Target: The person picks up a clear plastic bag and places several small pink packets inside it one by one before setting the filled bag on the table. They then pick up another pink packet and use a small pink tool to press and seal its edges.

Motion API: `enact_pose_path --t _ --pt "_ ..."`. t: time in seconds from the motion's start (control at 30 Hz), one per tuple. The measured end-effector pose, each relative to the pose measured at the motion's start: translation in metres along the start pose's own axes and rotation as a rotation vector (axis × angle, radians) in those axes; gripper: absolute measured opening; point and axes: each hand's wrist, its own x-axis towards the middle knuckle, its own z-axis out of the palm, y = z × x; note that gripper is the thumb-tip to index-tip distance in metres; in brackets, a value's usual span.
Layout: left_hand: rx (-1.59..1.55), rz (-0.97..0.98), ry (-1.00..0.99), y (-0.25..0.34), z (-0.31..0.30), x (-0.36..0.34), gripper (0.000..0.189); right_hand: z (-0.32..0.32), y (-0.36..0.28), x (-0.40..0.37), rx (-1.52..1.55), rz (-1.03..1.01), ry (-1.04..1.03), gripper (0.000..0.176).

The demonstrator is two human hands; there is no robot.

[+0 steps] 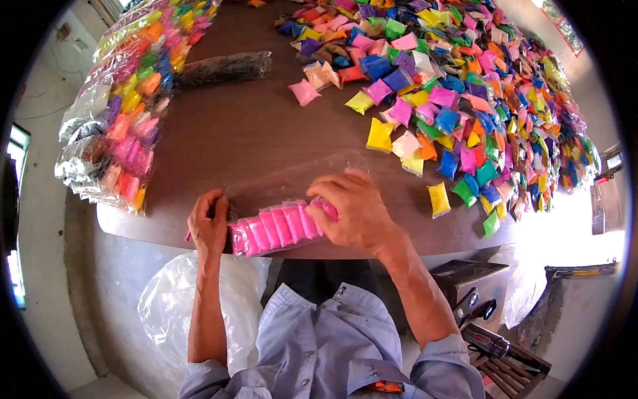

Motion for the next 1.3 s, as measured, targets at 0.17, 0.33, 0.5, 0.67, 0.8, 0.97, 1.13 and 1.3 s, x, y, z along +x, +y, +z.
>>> enact_pose_path --t 0.17,0.33,0.5,0.67,0.8,0.97,1.13,1.3 --pt "0.03 0.013 0.003 0.003 -0.001 0.0 0.013 0.024 -0.016 0.007 0.064 -0.125 -0.097 0.029" --pt "0.027 0.025 0.012 0.002 -0.002 0.0 0.011 0.035 -0.012 0.009 0.075 -0.133 -0.162 0.023" --pt "0.029 -0.009 -0.012 0.0 -0.002 0.0 0.014 0.04 -0.008 0.009 0.093 -0.111 -0.223 0.019" --pt "0.03 0.029 0.006 -0.002 0.0 0.0 0.012 0.047 -0.022 0.012 0.082 -0.156 -0.036 0.027" --pt "0.018 0.056 0.016 -0.002 0.0 0.001 0.011 0.051 -0.032 0.02 0.062 -0.177 -0.144 0.028" --pt "0.015 0.058 0.019 -0.002 0.0 0.001 0.011 0.057 -0.028 0.025 0.104 -0.132 -0.302 0.024" --pt "-0.013 -0.008 -0.026 0.001 -0.003 0.002 0.019 0.062 -0.026 0.024 0.107 -0.153 -0.237 0.018" --pt "-0.07 0.0 -0.029 0.019 -0.004 0.011 0.033 0.064 -0.027 0.023 0.071 -0.129 -0.242 0.015"
